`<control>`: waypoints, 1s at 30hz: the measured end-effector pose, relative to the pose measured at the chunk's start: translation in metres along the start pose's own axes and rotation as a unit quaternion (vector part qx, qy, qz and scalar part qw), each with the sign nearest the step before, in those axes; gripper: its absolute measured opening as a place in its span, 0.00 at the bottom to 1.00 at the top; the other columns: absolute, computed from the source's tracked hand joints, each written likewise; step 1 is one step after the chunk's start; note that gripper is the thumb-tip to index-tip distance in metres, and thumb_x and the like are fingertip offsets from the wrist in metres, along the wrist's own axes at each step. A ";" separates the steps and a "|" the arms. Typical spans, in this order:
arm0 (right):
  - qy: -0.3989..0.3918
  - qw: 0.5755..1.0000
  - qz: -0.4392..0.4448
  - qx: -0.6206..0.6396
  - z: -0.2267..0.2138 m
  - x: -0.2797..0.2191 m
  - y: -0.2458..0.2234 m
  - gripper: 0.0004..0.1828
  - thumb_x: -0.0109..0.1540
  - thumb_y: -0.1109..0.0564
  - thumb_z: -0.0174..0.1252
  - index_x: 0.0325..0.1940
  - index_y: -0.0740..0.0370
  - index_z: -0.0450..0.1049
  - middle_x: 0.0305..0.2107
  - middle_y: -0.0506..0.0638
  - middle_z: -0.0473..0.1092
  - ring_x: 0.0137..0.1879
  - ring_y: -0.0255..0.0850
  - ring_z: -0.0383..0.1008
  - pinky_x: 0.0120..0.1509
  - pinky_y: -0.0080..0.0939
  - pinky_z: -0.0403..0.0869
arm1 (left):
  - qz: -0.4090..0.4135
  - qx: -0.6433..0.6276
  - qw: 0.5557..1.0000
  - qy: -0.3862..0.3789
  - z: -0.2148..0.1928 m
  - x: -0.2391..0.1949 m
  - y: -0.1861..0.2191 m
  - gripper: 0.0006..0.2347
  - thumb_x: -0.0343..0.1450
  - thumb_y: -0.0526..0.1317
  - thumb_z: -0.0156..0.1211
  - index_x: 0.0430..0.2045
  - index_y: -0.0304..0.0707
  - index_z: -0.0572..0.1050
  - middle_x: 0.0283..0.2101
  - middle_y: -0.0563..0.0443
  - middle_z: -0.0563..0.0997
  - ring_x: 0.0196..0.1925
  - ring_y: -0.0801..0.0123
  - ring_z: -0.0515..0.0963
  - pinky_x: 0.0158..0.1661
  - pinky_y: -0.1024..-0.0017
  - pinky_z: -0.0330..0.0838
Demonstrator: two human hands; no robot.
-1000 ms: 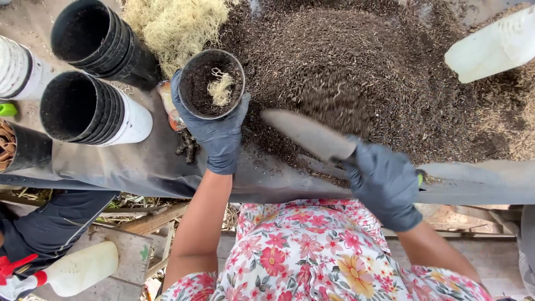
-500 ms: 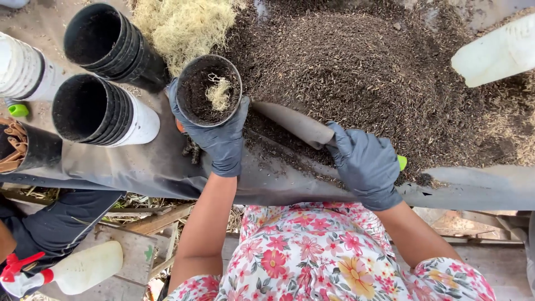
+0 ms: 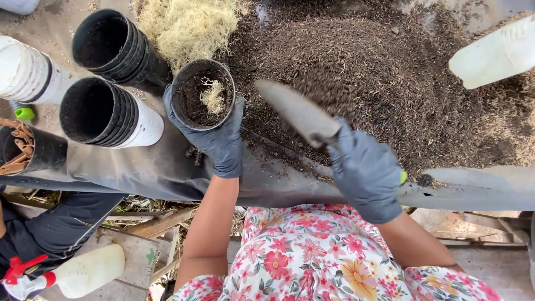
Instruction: Filling small plastic nursery pots with soil and organic fibers using a hand trowel at a potting station.
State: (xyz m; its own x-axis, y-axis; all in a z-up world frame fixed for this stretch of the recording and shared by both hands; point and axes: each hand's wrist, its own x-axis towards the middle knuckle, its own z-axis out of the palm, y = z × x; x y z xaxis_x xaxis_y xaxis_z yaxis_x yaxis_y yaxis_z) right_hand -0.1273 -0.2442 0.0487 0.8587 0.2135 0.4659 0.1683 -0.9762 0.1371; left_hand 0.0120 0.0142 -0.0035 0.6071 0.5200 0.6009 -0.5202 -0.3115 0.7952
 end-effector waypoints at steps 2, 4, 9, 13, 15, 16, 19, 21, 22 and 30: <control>0.018 0.998 -0.020 -0.065 0.017 0.004 -0.010 0.20 0.68 0.46 0.54 0.60 0.56 0.73 0.29 0.49 0.63 0.29 0.46 0.67 0.31 0.49 0.70 | 0.028 0.037 0.999 0.007 0.004 0.001 0.000 0.52 0.50 0.26 0.94 0.68 0.33 0.59 0.63 0.33 0.71 0.68 0.47 0.74 0.68 0.48 0.71; 0.035 0.990 -0.039 -0.131 0.032 0.001 -0.005 0.18 0.69 0.44 0.50 0.59 0.50 0.75 0.27 0.44 0.61 0.29 0.39 0.64 0.32 0.41 0.69 | 0.054 0.071 0.996 0.014 0.009 0.001 0.004 0.52 0.49 0.30 0.95 0.66 0.31 0.61 0.62 0.30 0.72 0.66 0.45 0.75 0.66 0.47 0.72; 0.022 0.995 0.031 -0.088 0.040 -0.001 0.044 0.15 0.73 0.38 0.53 0.45 0.48 0.74 0.27 0.41 0.61 0.29 0.41 0.67 0.34 0.42 0.69 | 0.091 0.141 0.985 -0.046 0.007 0.002 0.025 0.46 0.53 0.37 0.94 0.61 0.26 0.64 0.58 0.26 0.72 0.64 0.34 0.73 0.62 0.39 0.71; 0.042 0.997 0.037 -0.061 0.016 0.013 0.083 0.13 0.74 0.39 0.59 0.45 0.46 0.74 0.28 0.44 0.63 0.30 0.48 0.70 0.32 0.48 0.69 | 0.050 0.090 0.990 -0.100 0.004 -0.002 0.027 0.41 0.54 0.42 0.90 0.58 0.33 0.67 0.55 0.32 0.75 0.61 0.38 0.76 0.59 0.42 0.71; -0.029 0.994 0.065 -0.083 0.001 0.015 0.100 0.15 0.80 0.33 0.46 0.56 0.31 0.76 0.29 0.37 0.70 0.25 0.31 0.64 0.26 0.33 0.64 | 0.015 0.046 0.990 -0.130 0.003 -0.011 0.020 0.45 0.59 0.47 0.85 0.67 0.34 0.59 0.68 0.40 0.68 0.73 0.52 0.69 0.78 0.58 0.58; -0.031 0.994 0.067 -0.084 0.001 0.004 0.114 0.15 0.80 0.33 0.46 0.56 0.31 0.76 0.29 0.37 0.70 0.25 0.31 0.64 0.26 0.33 0.64 | 0.014 0.044 0.990 -0.132 0.003 -0.011 0.023 0.45 0.59 0.47 0.85 0.67 0.34 0.59 0.68 0.40 0.68 0.73 0.52 0.69 0.78 0.58 0.58; -0.033 0.999 0.036 -0.013 0.007 -0.033 0.153 0.18 0.74 0.51 0.58 0.65 0.58 0.73 0.34 0.49 0.69 0.34 0.46 0.69 0.36 0.47 0.71 | 0.038 0.091 0.986 -0.138 0.002 -0.010 0.027 0.42 0.61 0.48 0.84 0.66 0.34 0.61 0.67 0.40 0.69 0.73 0.50 0.69 0.77 0.56 0.60; -0.007 0.998 -0.011 0.063 0.020 -0.064 0.176 0.15 0.62 0.62 0.63 0.54 0.63 0.78 0.36 0.56 0.72 0.40 0.55 0.72 0.48 0.55 0.71 | 0.038 0.063 0.986 -0.150 0.003 -0.010 0.027 0.42 0.62 0.47 0.84 0.67 0.35 0.60 0.68 0.39 0.69 0.74 0.51 0.69 0.78 0.55 0.58; -0.009 0.998 -0.009 0.063 0.017 -0.070 0.176 0.15 0.62 0.62 0.63 0.54 0.63 0.78 0.36 0.56 0.72 0.40 0.55 0.72 0.48 0.55 0.71 | 0.036 0.063 0.986 -0.153 0.004 -0.010 0.029 0.42 0.62 0.47 0.84 0.67 0.35 0.60 0.68 0.39 0.69 0.74 0.51 0.69 0.78 0.55 0.58; -0.035 0.983 -0.158 -0.086 0.054 -0.106 0.173 0.45 0.54 0.66 0.50 0.74 0.35 0.65 0.43 0.38 0.75 0.41 0.41 0.74 0.48 0.48 0.68 | 0.015 0.048 0.979 -0.198 0.009 -0.009 0.040 0.40 0.63 0.47 0.81 0.66 0.38 0.60 0.67 0.41 0.69 0.71 0.52 0.70 0.77 0.58 0.59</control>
State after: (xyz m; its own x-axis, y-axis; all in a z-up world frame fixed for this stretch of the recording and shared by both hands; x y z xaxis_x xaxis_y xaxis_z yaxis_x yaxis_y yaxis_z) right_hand -0.1632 -0.4377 -0.0242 0.8086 0.4964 0.3159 0.3536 -0.8391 0.4134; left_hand -0.0089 -0.0105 0.0239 0.7878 0.1674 0.5928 -0.4930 -0.4057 0.7697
